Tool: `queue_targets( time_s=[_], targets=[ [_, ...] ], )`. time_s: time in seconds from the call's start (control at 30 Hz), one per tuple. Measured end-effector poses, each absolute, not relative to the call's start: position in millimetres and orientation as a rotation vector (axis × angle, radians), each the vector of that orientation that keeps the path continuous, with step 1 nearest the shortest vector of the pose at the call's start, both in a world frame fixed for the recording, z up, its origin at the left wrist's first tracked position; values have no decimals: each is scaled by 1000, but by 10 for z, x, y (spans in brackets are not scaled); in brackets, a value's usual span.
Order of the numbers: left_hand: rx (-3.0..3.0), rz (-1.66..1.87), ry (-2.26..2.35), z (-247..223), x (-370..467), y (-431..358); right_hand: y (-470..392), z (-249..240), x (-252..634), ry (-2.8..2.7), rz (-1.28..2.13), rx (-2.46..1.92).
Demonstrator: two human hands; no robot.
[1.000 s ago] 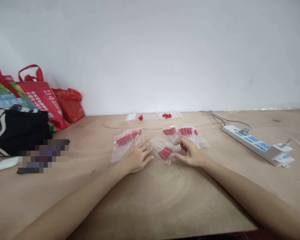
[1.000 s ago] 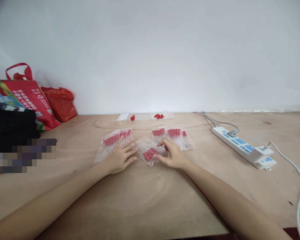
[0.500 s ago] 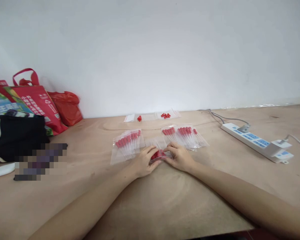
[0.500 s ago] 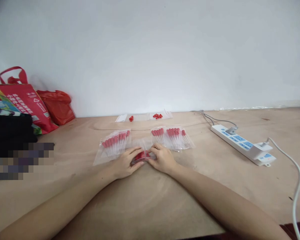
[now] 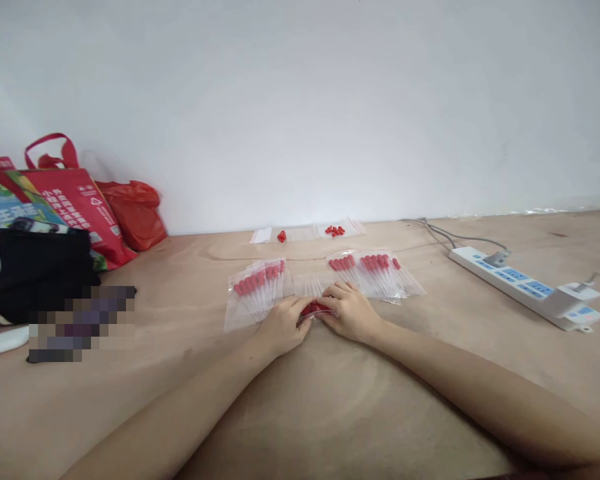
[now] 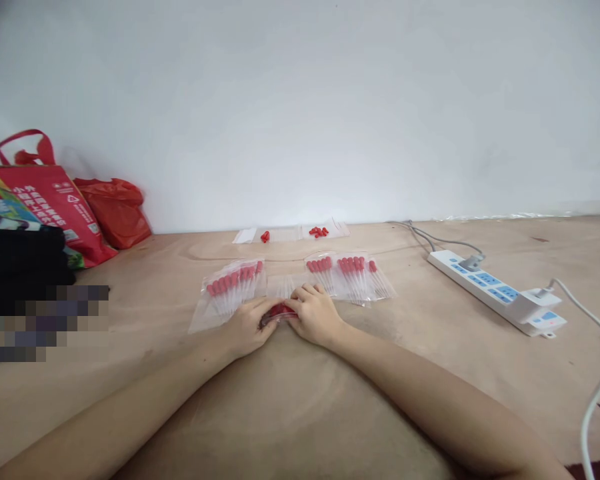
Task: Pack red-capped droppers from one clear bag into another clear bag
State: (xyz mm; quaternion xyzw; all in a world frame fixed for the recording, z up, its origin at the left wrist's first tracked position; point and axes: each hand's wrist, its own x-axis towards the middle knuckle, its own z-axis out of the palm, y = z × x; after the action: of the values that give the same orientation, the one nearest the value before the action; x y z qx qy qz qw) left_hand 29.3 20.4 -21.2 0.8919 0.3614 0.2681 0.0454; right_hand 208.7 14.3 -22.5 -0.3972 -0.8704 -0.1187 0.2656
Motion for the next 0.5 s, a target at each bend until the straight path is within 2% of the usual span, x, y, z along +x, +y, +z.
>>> queue_targets(
  time_s=[0.5],
  targets=[
    [2747, 866, 1220, -193, 401, 218, 138, -221, 2137, -2408, -448, -1106]
  ],
)
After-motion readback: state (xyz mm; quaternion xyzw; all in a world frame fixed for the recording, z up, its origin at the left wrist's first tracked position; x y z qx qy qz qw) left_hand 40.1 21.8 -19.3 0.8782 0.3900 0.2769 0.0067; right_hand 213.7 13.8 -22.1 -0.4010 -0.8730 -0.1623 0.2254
